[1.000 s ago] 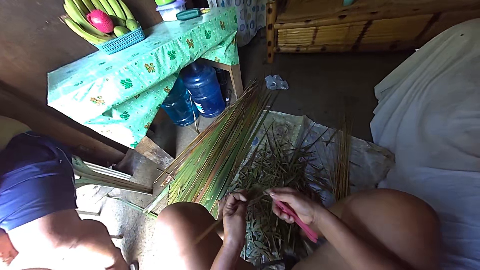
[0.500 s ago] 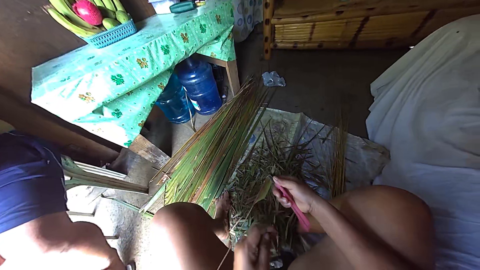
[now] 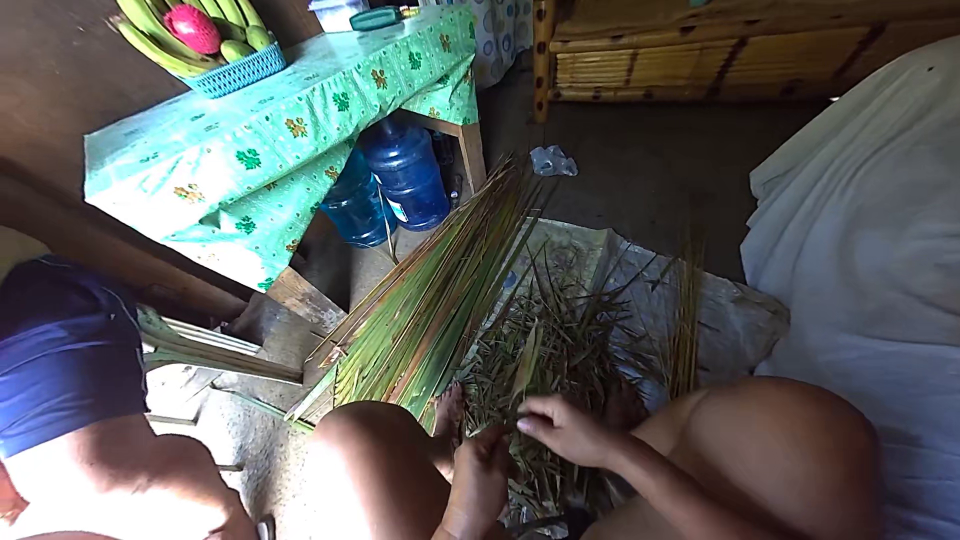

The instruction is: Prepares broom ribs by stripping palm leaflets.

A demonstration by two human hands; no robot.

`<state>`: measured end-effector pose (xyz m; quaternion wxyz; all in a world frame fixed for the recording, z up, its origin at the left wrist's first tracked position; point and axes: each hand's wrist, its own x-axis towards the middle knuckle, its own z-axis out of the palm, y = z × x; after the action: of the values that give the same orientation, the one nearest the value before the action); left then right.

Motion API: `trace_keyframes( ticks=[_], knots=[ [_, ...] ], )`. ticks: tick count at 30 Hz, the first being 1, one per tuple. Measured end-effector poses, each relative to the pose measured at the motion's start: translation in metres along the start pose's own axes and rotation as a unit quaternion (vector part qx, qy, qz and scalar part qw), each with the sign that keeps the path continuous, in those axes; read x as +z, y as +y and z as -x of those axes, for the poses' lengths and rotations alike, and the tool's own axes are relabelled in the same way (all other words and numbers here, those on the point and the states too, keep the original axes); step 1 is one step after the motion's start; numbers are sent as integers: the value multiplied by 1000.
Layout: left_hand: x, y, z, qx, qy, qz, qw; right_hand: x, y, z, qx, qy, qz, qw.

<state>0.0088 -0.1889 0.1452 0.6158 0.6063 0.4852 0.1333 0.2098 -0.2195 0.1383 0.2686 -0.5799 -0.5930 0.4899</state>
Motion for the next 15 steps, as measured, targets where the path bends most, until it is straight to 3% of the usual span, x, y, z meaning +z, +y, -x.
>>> trace_keyframes(
  ticks=[4, 10, 15],
  knots=[
    [0, -2, 4, 2, -12, 39, 999, 4, 10, -3, -51, 44, 89, 994],
    [-4, -1, 21, -13, -41, 70, 997, -26, 21, -9, 35, 164, 69, 984],
    [-2, -2, 31, -5, -42, 62, 997, -28, 20, -17, 94, 186, 97, 973]
  ],
)
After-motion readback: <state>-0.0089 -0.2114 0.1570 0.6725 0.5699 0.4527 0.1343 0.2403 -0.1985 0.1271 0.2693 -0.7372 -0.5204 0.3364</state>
